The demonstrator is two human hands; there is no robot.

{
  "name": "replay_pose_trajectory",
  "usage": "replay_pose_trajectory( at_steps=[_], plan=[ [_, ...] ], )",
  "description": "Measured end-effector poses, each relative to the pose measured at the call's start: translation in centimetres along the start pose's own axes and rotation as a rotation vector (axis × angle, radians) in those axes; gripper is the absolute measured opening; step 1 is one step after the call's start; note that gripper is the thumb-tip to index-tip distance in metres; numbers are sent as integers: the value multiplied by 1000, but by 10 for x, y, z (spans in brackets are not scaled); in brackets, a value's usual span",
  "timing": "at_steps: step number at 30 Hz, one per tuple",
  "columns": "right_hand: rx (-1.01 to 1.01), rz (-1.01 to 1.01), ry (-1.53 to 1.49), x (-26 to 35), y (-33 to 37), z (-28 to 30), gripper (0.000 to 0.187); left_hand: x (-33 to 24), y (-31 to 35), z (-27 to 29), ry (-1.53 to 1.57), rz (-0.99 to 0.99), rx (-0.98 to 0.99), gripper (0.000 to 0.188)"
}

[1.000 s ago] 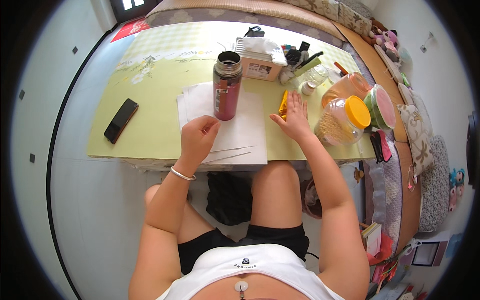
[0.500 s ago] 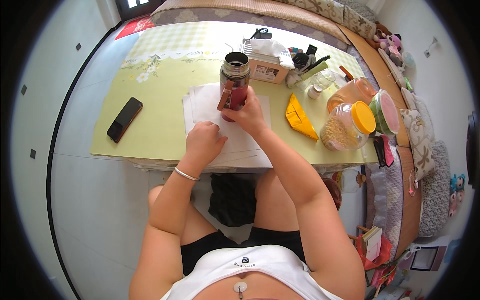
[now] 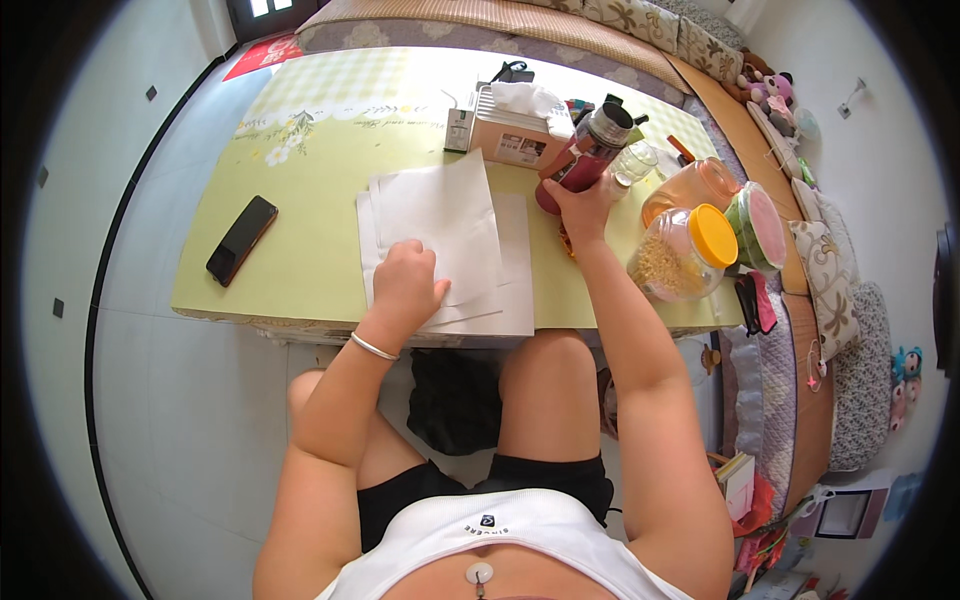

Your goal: The person sits on the floor and folds a sheet of gold-colored paper into a triangular shape using their hands. They repeatedly fold the paper, crease the edges, and adjust the shape to form a specific origami structure.

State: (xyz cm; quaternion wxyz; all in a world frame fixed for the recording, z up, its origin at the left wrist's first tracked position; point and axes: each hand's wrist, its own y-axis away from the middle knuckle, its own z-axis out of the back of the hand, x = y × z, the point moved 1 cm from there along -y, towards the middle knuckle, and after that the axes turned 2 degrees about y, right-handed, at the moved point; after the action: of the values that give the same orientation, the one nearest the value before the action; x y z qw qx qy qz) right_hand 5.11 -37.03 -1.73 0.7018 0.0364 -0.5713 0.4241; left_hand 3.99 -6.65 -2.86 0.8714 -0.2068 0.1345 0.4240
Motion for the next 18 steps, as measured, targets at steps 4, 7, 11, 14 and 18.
replay_pose_trajectory(
  at_steps=[4, 7, 11, 14, 18],
  plan=[
    [-65, 16, 148, -4, -2, -19, 75, 0, -2, 1, -13, -19, 3, 34],
    [-79, 2, 187, -5, -3, -25, 75, -1, -2, -1, -37, -37, 22, 37],
    [-50, -31, 74, -13, 3, -27, 74, 2, -2, 4, -40, -65, 39, 40],
    [-70, -7, 155, -38, 26, -20, 77, 8, -1, 8, -19, -160, 15, 42],
    [531, 138, 149, -7, 91, 27, 56, 13, 3, 15, 15, -262, 6, 38]
  ],
)
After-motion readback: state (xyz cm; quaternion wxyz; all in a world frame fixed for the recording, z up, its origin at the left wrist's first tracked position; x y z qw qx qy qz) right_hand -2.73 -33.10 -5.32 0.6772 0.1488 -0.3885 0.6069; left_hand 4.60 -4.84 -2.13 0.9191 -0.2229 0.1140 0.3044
